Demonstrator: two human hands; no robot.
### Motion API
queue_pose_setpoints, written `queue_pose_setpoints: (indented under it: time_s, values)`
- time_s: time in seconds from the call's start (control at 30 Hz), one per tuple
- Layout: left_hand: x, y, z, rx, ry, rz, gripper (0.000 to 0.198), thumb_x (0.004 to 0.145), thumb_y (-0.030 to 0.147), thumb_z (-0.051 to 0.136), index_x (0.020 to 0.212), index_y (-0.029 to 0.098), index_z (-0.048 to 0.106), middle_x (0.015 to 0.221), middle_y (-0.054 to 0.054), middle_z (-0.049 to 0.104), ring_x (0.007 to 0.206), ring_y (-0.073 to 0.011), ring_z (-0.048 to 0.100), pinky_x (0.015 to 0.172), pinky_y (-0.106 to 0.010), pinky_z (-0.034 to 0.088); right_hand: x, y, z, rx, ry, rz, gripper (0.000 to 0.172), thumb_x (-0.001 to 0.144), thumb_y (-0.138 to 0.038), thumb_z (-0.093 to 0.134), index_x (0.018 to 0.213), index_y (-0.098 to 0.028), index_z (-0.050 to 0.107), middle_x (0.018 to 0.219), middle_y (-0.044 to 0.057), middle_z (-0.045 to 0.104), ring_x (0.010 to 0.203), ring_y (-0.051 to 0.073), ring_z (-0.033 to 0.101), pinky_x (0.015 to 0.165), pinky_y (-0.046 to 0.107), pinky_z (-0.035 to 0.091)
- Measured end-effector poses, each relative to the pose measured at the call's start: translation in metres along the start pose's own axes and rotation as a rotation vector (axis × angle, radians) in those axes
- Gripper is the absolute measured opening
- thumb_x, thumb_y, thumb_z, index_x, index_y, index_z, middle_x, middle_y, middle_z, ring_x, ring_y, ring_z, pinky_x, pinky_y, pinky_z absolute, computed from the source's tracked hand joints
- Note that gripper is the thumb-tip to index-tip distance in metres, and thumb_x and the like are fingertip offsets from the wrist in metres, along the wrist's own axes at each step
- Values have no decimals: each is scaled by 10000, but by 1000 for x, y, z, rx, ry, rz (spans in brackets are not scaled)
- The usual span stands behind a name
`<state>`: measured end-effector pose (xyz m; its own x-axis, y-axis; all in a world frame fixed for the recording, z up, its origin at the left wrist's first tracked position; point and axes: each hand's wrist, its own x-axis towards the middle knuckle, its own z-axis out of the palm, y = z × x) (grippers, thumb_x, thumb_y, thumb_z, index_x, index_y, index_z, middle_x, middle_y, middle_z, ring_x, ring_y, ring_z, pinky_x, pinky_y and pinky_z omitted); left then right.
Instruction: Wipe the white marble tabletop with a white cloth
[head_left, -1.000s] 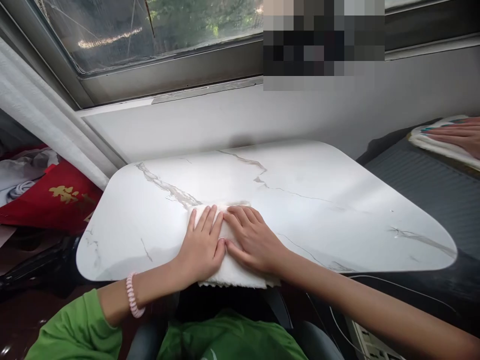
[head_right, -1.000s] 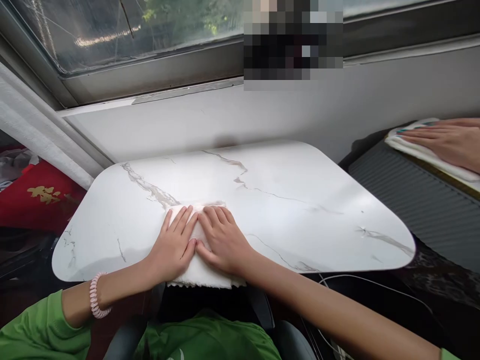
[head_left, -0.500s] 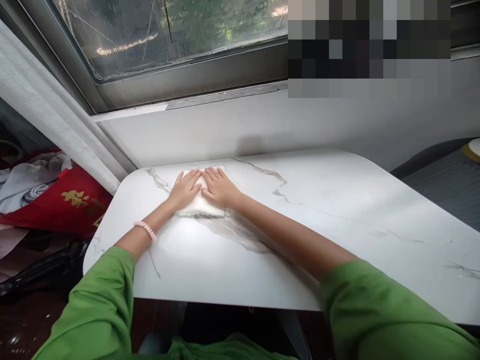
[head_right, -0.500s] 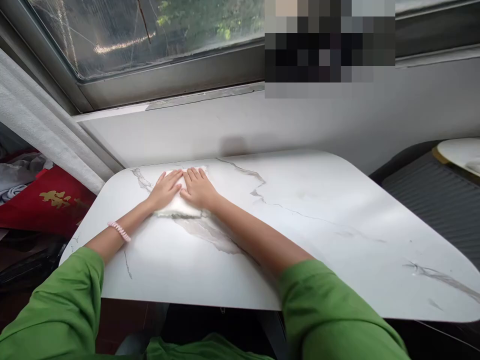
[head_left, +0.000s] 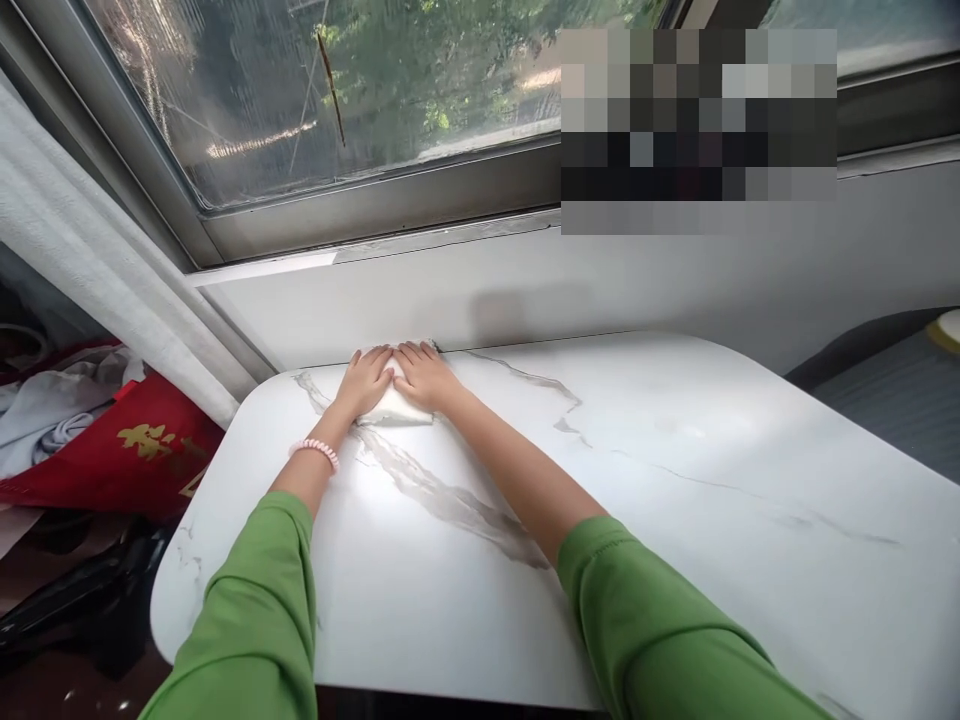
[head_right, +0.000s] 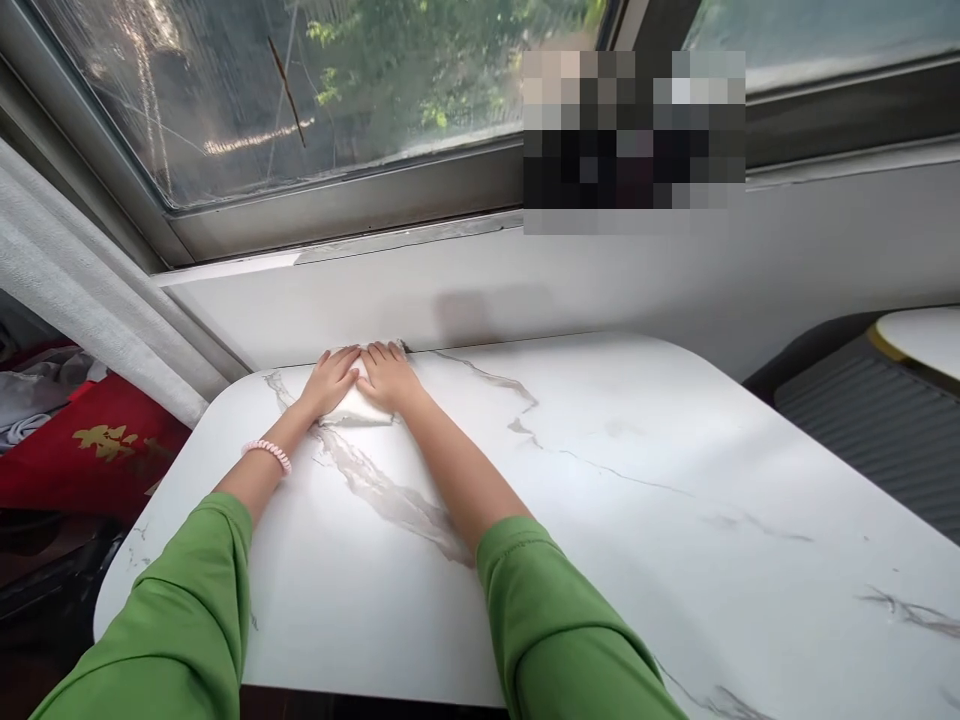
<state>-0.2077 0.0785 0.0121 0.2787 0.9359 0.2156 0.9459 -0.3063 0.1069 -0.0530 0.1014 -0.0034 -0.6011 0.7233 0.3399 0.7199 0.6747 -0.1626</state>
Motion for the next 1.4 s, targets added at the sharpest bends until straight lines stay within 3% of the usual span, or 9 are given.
queue_pose_setpoints:
  time_s: [0.27,0.6,0.73,0.83,1.03,1.4]
  values:
    - [-49,22,-8,4,-51,9,473,963,281,262,1403,145,370,1495,-77,364,1392,-163,283,1171,-416,116,-44,-31,-9,15,-49,21,582,928,-310,350,1409,17,360,1476,215,360,1387,289,275,1145,446,148]
    - [-170,46,-28,-62,-68,172,529,1001,351,146,1458,127,289,1514,-102,317,1413,-200,240,1174,-476,118,-141,-120,-30,108,-16,54,600,920,-333,358,1409,14,373,1487,207,338,1401,291,251,1161,476,145]
    - [-215,54,-37,-35,-11,156,509,1003,347,203,1469,153,272,1509,-96,328,1410,-212,251,1172,-486,138,-164,-148,-34,134,-5,-41,611,926,-333,343,1413,35,351,1490,227,317,1410,313,213,1153,509,163]
    - [-233,54,-42,-14,3,96,489,996,303,218,1466,183,283,1502,-75,348,1404,-198,268,1169,-472,171,-167,-162,-34,153,-4,-89,611,920,-333,365,1405,39,364,1479,241,327,1405,322,225,1147,514,183]
    - [-219,30,-41,26,-50,-45,506,974,295,211,1434,136,351,1498,-100,351,1401,-219,274,1155,-475,214,-131,-162,-20,165,-9,-78,600,909,-329,386,1395,22,390,1466,241,357,1392,320,262,1146,497,171]
    - [-122,-65,-33,-28,-97,26,533,959,350,198,1432,156,349,1512,-69,330,1417,-190,228,1169,-443,129,-19,-136,20,126,-19,28,613,921,-357,357,1390,36,370,1466,250,355,1392,315,260,1137,460,152]
